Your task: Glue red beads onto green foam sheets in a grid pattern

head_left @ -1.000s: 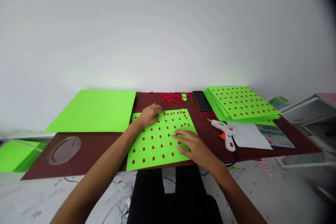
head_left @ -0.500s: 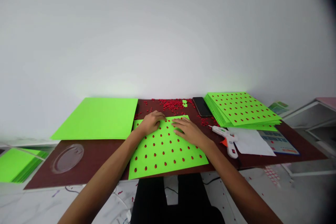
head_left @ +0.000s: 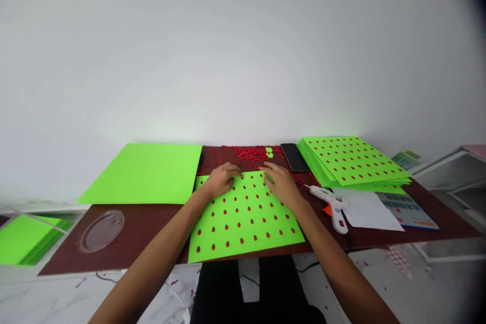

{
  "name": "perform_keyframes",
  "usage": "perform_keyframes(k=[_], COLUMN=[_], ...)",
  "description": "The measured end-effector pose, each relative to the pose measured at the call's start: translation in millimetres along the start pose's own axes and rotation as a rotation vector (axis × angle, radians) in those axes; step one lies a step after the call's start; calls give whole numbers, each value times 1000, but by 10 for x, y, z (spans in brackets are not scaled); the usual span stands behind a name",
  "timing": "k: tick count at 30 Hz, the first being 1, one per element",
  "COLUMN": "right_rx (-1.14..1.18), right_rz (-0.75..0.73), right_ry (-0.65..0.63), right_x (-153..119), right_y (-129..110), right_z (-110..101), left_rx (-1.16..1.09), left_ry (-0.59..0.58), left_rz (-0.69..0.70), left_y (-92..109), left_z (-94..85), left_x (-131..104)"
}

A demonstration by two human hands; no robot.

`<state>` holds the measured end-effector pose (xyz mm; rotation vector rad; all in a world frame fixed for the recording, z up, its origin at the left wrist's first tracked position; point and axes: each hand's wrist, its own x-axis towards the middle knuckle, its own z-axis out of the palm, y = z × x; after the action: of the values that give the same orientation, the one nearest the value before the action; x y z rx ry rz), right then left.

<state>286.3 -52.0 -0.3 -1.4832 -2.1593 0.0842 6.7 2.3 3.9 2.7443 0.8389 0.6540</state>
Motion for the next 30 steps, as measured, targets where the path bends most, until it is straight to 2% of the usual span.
perform_keyframes(k=[3,6,12,17,19,27,30], right_rx=[5,7,45,181,196,79,-71], right_rz=[46,34,17,92,113,-19,11], right_ry=[24,16,7,157,175,-30,-19], right_x=[-39,-86,-109,-168,-255,-738,-801], right_y=[203,289,225,223,227,121,72], right_z=[-39,-53,-15,-105,-163,-260,-297], left_rx=[-2,-5,-9,-9,-9,-17,-17], left_ry=[0,3,2,-1,1,4,6], left_rz=[-3,-4,-6,-5,-6,-1,-5], left_y=[-6,-8,-5,-10,-14,-17,-6], left_z=[5,5,-3,-4,-1,5,-3], left_x=[0,0,-2,0,0,4,8])
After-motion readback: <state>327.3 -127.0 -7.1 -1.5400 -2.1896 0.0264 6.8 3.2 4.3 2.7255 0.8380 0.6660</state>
